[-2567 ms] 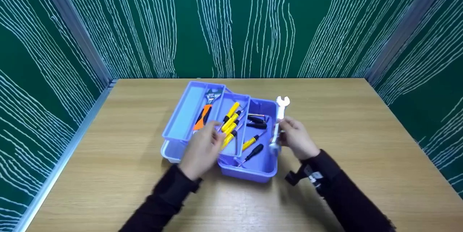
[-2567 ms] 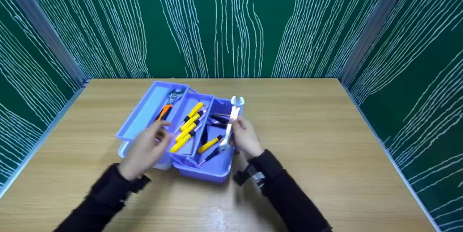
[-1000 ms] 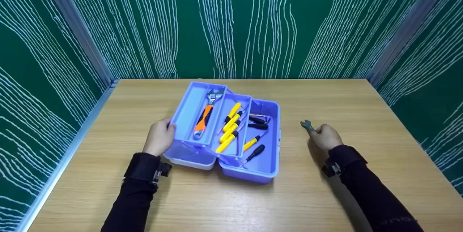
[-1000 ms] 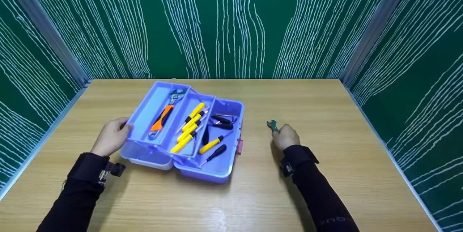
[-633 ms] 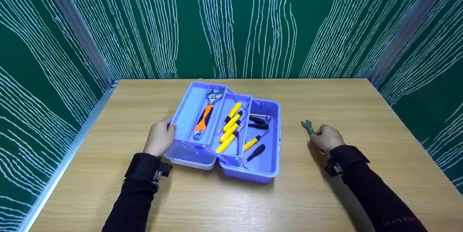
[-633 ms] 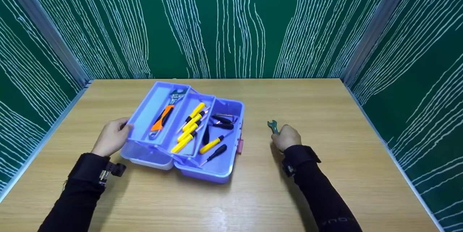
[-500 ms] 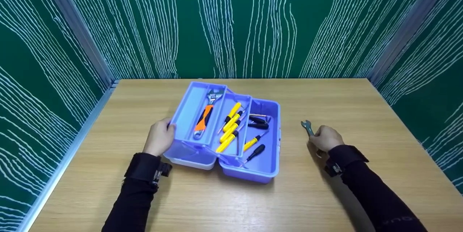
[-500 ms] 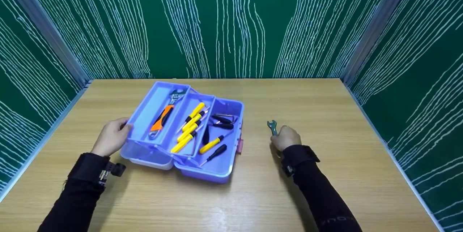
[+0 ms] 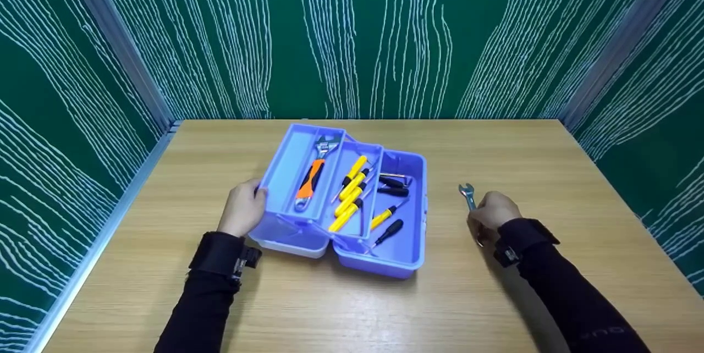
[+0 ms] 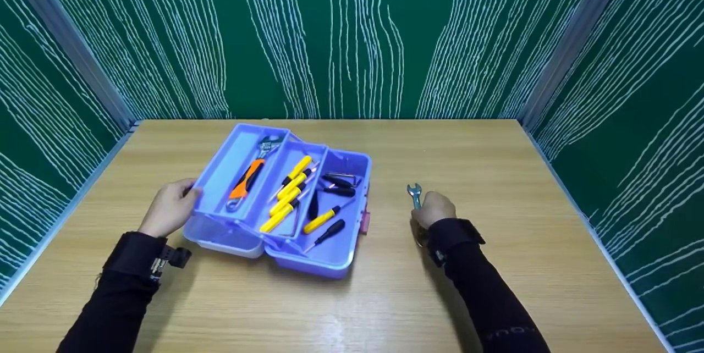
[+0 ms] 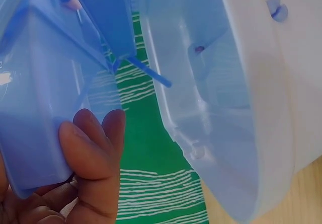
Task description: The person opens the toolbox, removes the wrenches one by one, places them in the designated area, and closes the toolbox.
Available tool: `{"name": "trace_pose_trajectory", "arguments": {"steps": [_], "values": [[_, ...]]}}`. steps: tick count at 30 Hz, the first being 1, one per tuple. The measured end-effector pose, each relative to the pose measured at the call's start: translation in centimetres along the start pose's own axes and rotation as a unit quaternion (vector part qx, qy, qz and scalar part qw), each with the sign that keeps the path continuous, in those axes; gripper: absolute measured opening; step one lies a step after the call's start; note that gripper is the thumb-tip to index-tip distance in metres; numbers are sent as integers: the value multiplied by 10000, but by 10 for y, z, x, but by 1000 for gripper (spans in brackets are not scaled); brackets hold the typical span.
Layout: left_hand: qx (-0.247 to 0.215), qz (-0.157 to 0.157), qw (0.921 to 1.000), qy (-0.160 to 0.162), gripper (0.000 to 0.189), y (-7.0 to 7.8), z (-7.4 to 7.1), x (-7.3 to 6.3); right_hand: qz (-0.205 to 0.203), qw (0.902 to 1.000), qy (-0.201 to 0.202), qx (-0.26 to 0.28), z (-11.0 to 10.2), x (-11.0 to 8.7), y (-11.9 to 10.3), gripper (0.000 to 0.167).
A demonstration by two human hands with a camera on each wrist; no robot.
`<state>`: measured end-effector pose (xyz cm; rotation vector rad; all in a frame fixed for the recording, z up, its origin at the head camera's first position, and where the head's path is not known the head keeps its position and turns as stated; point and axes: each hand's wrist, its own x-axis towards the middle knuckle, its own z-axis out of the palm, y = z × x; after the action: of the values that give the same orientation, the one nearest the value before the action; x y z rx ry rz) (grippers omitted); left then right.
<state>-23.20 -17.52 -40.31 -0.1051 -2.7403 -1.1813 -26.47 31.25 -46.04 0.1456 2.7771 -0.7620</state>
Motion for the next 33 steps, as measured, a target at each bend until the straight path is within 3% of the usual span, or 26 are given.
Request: {"name": "trace_pose_trajectory", "arguments": {"steps": [4,9,13,22,27,33], "values": [[18,-19,10000,-27,33,1,-2,0,-251,9988,390,-148,-4,-5,-12,27],[-10,-120,9999,-76,33,1,-2,0,-664,9929,922,351,-2,-15,-32,36],[-48,-180,9998,-74,33,1,-1,-1,-1024,9829,1303,807,12,-19,-49,38],[-108,-142,9998,-42,32,0,0,0,-1256,9717,1034,1713,45,-21,-81,57],[-55,-124,9999,-40,31,-1,0,0,-1448,9653,889,1984,54,-21,-86,57],[80,13,10000,55,29,-1,0,1,-1349,9676,856,1954,60,-21,-86,47]]}}
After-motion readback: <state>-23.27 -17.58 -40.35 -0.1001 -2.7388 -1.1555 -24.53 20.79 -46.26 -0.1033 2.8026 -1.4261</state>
